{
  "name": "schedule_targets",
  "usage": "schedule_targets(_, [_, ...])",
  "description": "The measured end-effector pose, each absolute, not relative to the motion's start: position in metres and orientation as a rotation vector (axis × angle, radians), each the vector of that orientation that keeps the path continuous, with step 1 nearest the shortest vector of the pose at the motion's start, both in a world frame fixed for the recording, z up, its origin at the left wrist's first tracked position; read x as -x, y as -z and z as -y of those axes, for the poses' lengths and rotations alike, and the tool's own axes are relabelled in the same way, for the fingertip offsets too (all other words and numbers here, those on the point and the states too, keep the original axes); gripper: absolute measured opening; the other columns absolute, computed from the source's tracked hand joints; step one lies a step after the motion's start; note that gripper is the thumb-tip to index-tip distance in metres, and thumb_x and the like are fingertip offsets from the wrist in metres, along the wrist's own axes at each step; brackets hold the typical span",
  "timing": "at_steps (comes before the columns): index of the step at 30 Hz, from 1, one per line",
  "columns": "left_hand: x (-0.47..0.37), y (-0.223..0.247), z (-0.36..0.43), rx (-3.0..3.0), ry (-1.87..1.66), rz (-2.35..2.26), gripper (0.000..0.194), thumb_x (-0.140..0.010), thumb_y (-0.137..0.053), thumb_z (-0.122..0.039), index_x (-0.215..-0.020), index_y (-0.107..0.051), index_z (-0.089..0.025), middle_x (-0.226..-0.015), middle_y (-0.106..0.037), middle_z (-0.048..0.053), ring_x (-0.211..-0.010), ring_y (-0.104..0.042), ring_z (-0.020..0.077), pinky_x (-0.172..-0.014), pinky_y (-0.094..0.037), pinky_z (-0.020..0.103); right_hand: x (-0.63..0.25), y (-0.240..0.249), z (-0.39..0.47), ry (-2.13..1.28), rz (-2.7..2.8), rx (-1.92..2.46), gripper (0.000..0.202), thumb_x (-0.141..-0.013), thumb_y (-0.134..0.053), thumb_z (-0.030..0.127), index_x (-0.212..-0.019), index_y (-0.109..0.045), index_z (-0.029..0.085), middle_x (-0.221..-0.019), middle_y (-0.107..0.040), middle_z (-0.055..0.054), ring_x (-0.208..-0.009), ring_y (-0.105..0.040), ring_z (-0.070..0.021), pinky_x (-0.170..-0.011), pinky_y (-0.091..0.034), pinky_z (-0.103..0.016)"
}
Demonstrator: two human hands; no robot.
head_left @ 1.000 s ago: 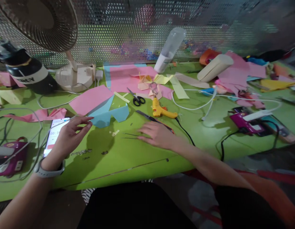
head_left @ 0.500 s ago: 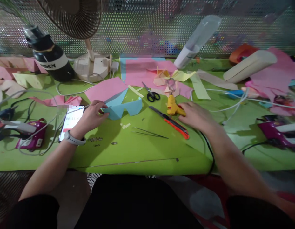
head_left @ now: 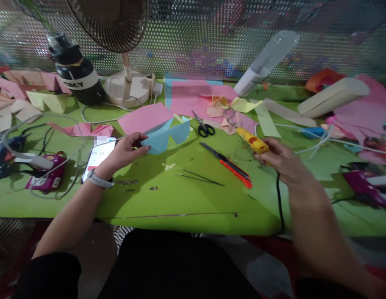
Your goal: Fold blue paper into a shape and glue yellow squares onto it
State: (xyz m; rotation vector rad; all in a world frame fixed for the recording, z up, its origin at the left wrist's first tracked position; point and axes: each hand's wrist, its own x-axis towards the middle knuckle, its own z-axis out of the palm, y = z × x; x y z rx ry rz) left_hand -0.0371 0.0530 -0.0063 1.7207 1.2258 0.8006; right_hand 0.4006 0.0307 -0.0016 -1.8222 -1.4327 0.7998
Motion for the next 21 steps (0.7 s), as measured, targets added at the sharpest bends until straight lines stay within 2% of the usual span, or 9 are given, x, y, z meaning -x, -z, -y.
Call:
schedule_targets(4, [0.036,0.004,-0.051,-1.542,-0.814,-1.163,0.033,-0.08,-0.074,-0.031,-0.105,-0.06,-0.016,-0.08,-0.061,0.001,-0.068,-0.055,0.0094,-0.059,-0.044,0.021,-0.384,-0.008,-0.029,-1.2,1.0,1.596,0.038,-0.049,-0.066,0.027,-0.085,-0.06,0.02,-0.087,-0.063,-0.007,-0.062,-0.053,-0.0153,-0.045,-0.03,-0.026])
schedule_targets(6, [0.035,0.001,-0.049,-1.483,-0.813,-1.133,0.033,-0.08,-0.073,-0.031,-0.106,-0.06,-0.016,-0.08,-0.06,0.0,-0.066,-0.054,0.0084,-0.058,-0.043,0.02,-0.371,-0.017,-0.026,-1.243,0.932,1.494,0.031,-0.052,-0.062,0.029,-0.081,-0.059,0.02,-0.082,-0.062,-0.007,-0.054,-0.05,-0.0134,-0.041,-0.028,-0.026])
schedule_targets(8, [0.034,-0.003,-0.047,-1.462,-0.811,-1.112,0.034,-0.079,-0.074,-0.03,-0.106,-0.059,-0.015,-0.083,-0.06,0.001,-0.068,-0.054,0.0082,-0.059,-0.044,0.02,-0.355,-0.026,-0.021,-1.237,0.957,1.401,0.022,-0.06,-0.062,0.031,-0.079,-0.057,0.022,-0.073,-0.058,-0.002,-0.044,-0.044,-0.0099,-0.038,-0.026,-0.026])
schedule_targets(10, [0.033,-0.006,-0.046,-1.472,-0.801,-1.115,0.036,-0.077,-0.076,-0.029,-0.106,-0.059,-0.014,-0.086,-0.06,0.001,-0.072,-0.054,0.0089,-0.061,-0.045,0.02,-0.337,-0.033,-0.015,-1.28,1.086,1.33,0.017,-0.072,-0.066,0.033,-0.081,-0.057,0.023,-0.07,-0.056,0.001,-0.039,-0.041,-0.0068,-0.036,-0.026,-0.025])
schedule_targets(12, [0.033,-0.008,-0.046,-1.488,-0.783,-1.13,0.037,-0.075,-0.077,-0.028,-0.105,-0.059,-0.014,-0.086,-0.06,0.002,-0.072,-0.055,0.0095,-0.061,-0.046,0.021,-0.319,-0.035,-0.008,-1.336,1.245,1.278,0.019,-0.079,-0.069,0.038,-0.082,-0.058,0.022,-0.072,-0.059,0.001,-0.039,-0.045,-0.0064,-0.035,-0.029,-0.024])
schedule_targets(16, [0.032,-0.01,-0.044,-1.489,-0.729,-1.114,0.032,-0.076,-0.077,-0.028,-0.1,-0.06,-0.015,-0.078,-0.059,0.0,-0.064,-0.053,0.0087,-0.056,-0.045,0.021,-0.284,-0.031,-0.002,-1.513,1.43,1.23,0.032,-0.075,-0.076,0.046,-0.086,-0.059,0.02,-0.08,-0.062,-0.001,-0.047,-0.052,-0.0073,-0.037,-0.039,-0.022])
schedule_targets(21, [0.029,-0.019,-0.039,-1.493,-0.671,-1.105,0.028,-0.078,-0.074,-0.028,-0.098,-0.062,-0.014,-0.079,-0.062,0.001,-0.064,-0.055,0.0088,-0.056,-0.046,0.021,-0.247,-0.026,-0.004,-1.629,1.706,1.139,0.029,-0.079,-0.074,0.041,-0.092,-0.058,0.02,-0.068,-0.053,0.004,-0.052,-0.047,-0.0076,-0.044,-0.043,-0.022])
